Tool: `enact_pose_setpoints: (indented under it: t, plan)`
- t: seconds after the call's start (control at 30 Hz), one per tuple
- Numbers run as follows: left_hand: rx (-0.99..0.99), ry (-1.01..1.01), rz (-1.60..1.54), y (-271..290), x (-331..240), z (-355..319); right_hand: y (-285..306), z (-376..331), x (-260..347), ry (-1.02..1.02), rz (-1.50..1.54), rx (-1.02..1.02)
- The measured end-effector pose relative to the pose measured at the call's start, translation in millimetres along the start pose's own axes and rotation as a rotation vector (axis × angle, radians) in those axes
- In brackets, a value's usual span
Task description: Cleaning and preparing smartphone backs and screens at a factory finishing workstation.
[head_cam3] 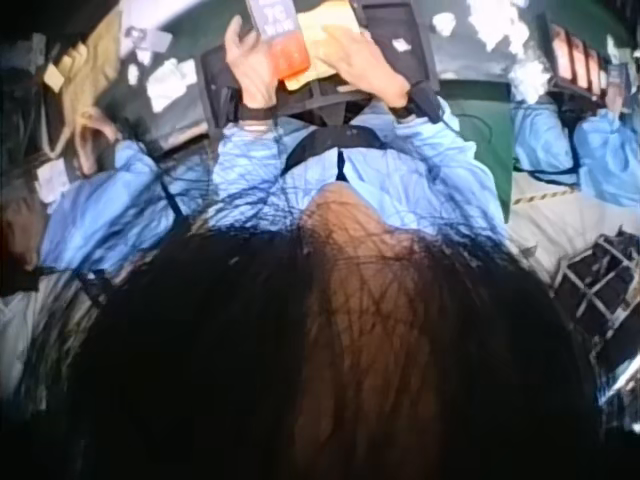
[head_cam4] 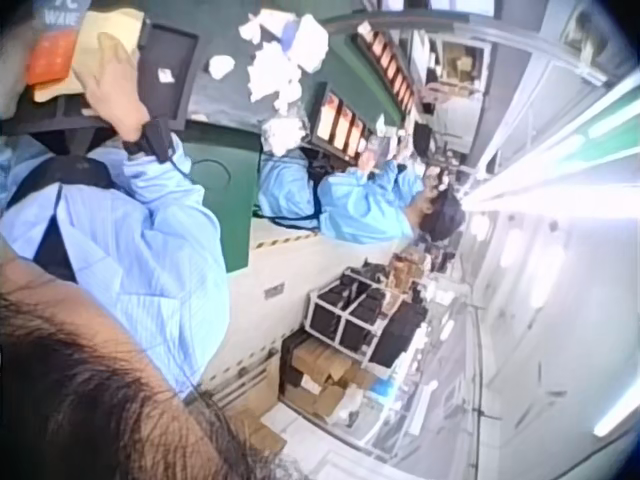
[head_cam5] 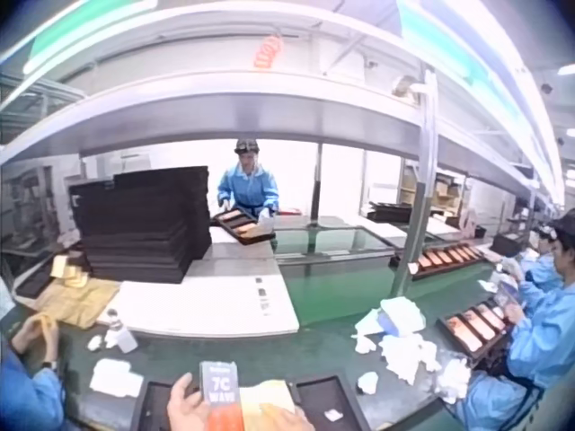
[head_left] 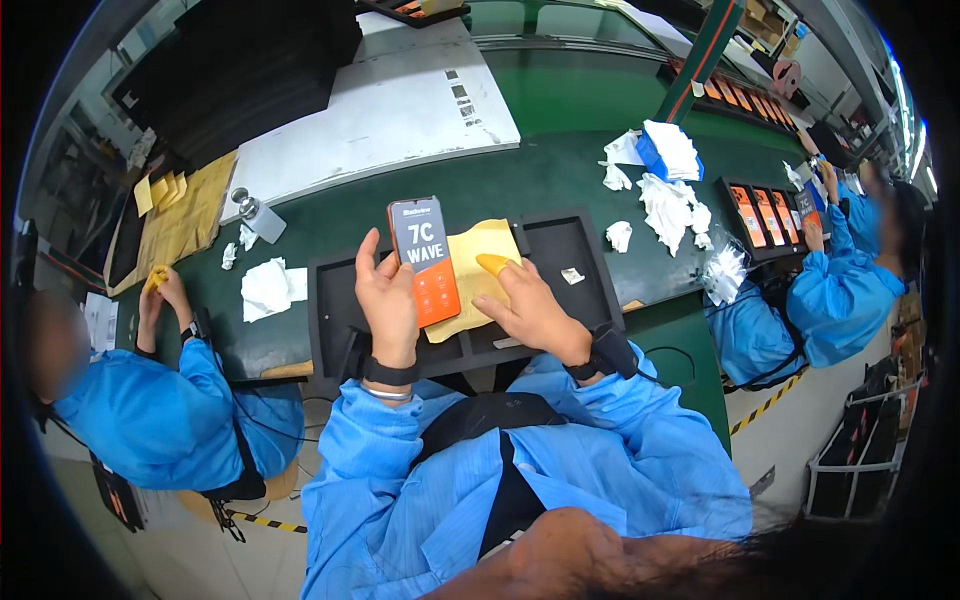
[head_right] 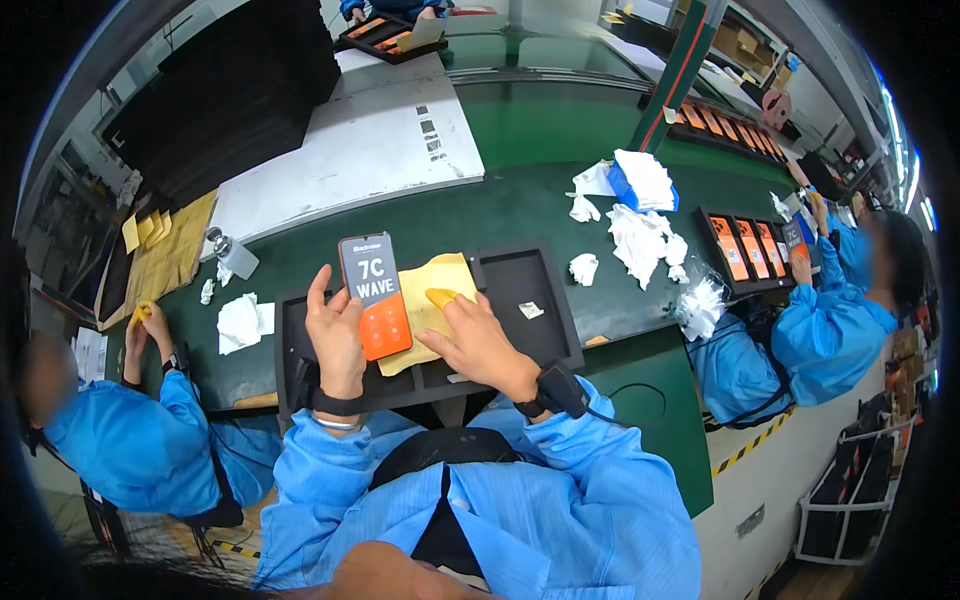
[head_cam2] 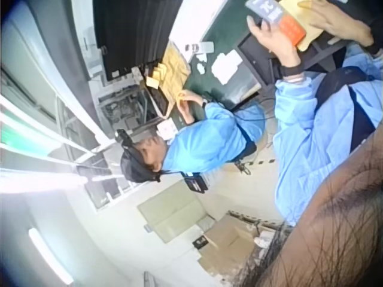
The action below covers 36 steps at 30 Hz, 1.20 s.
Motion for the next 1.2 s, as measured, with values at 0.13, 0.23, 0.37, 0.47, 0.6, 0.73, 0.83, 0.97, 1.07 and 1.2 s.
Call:
enact_pose_setpoints:
  t: [0.13,0.23,0.37,0.47,0.6,0.73,0.83,0.97,1.07,1.2]
  plan:
    - [0.109,-0.083,0.007,-32,2,-11,-6,12,19,0.099,0.457,-0.153]
    - [0.239,-0.072,-0.034,-63,5,-29,-11,21,4,-0.071,0.637,-0.049]
    - [0.47,-0.064,0.08,-85,27,-47,-24,25,-35,-0.185,1.247,-0.146]
    - [0.497,-0.16,0.156,-78,36,-50,-21,29,-53,-0.214,1.204,-0.171]
    - [0.51,-0.479,0.81,-70,25,-67,-18,29,-93,-0.418,0.477,-0.189]
    - [0.579,-0.55,0.965,-62,33,-85,7,21,-56,-0.29,0.265,-0.366]
    - [0.63,-0.534,1.081,-61,45,-93,17,18,-33,-0.29,-0.14,-0.316]
    - [0.656,-0.598,1.127,-65,43,-99,28,15,-12,-0.099,-0.296,-0.454]
    - [0.65,-0.61,1.11,-64,43,-101,22,16,-19,-0.06,-0.275,-0.399]
    - [0.685,-0.582,1.108,-62,48,-100,21,15,-25,-0.043,-0.256,-0.396]
Point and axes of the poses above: each hand's wrist, its own z-axis towards the middle knuckle, its own y-axis out of the back of the hand, x = y × z, the point moved 10 cm from there along z, towards the middle knuckle, and after that the axes turned 2 degrees about -x, right-handed, at the moved point
